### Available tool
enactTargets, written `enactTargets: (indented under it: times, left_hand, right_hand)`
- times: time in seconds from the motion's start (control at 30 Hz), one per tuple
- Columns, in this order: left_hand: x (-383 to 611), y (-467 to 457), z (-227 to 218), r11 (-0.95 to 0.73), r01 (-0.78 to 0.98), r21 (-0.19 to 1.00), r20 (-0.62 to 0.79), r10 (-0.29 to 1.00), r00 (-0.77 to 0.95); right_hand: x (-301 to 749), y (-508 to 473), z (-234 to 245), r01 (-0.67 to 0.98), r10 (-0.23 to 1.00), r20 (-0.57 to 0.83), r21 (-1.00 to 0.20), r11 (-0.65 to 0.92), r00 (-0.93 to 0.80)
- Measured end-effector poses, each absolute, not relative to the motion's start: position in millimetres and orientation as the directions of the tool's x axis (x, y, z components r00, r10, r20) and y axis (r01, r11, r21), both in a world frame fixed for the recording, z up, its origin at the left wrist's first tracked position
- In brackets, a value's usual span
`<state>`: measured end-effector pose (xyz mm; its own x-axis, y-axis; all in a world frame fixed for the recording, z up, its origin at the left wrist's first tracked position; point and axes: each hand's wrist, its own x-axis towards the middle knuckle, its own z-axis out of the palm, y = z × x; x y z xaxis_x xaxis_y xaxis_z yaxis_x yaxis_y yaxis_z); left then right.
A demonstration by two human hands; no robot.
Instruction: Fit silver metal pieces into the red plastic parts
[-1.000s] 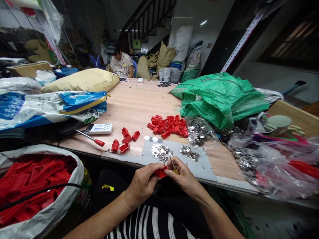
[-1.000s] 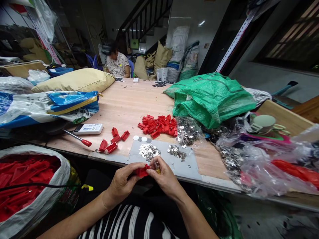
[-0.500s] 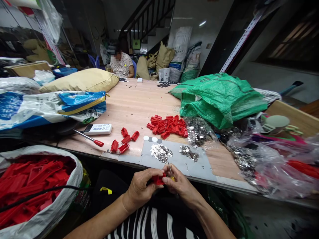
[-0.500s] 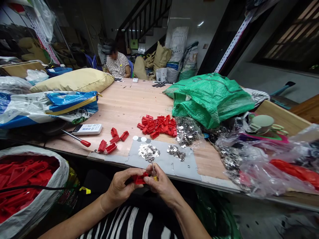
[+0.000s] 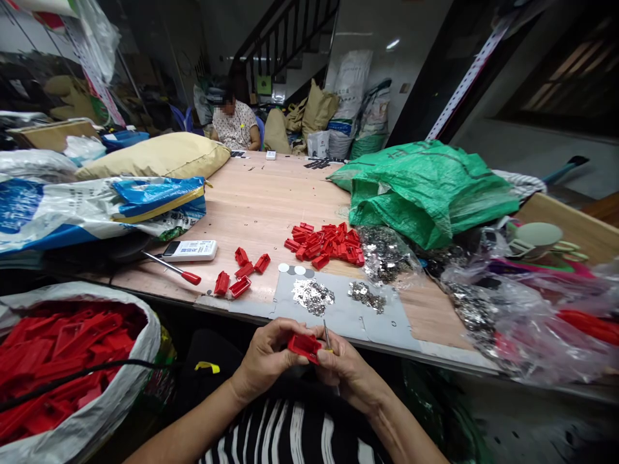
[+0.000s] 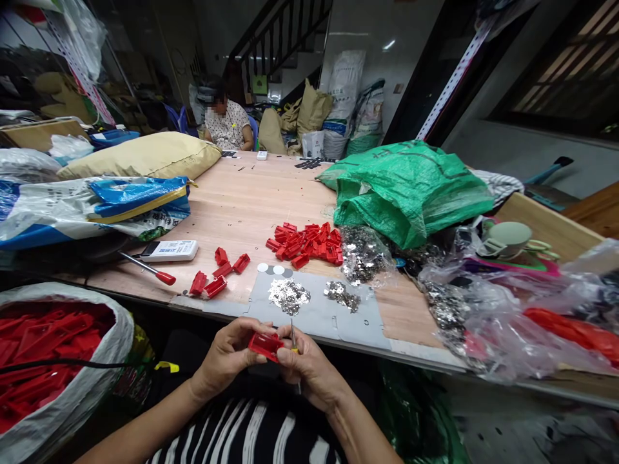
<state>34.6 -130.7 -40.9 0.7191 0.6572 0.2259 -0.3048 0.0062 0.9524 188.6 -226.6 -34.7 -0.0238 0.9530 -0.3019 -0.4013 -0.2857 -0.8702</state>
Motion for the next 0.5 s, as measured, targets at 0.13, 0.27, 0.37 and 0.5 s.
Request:
enactTargets:
  times: [0.13,0.27,0.37,0.5]
  left_hand:
    - [40,-125,-44,0.226,-0.306,0.925,0.008,0.792,0.610]
    - [40,-120,-44,0.307,-0.349,0.886,-0.077,0.837,0.541]
    - [39,-119,-44,0.367,-0.354,0.860,-0.120,0.820,0.559]
    - [40,-121,-41,0.391,-0.351,0.851,-0.129,0.803,0.581]
  right_hand:
    - [207,-218,-34,0.036,0.965,-0.188,-0.980,-0.197,0.183]
    - [235,-210,-36,0.650,0.919,0.095,-0.734,-0.195,0.383]
    - [241,-204,-40,0.777,0.927,0.115,-0.588,-0.226,0.357]
    - [236,-196,-44,0.827,0.924,0.099,-0.489,-0.278,0.369]
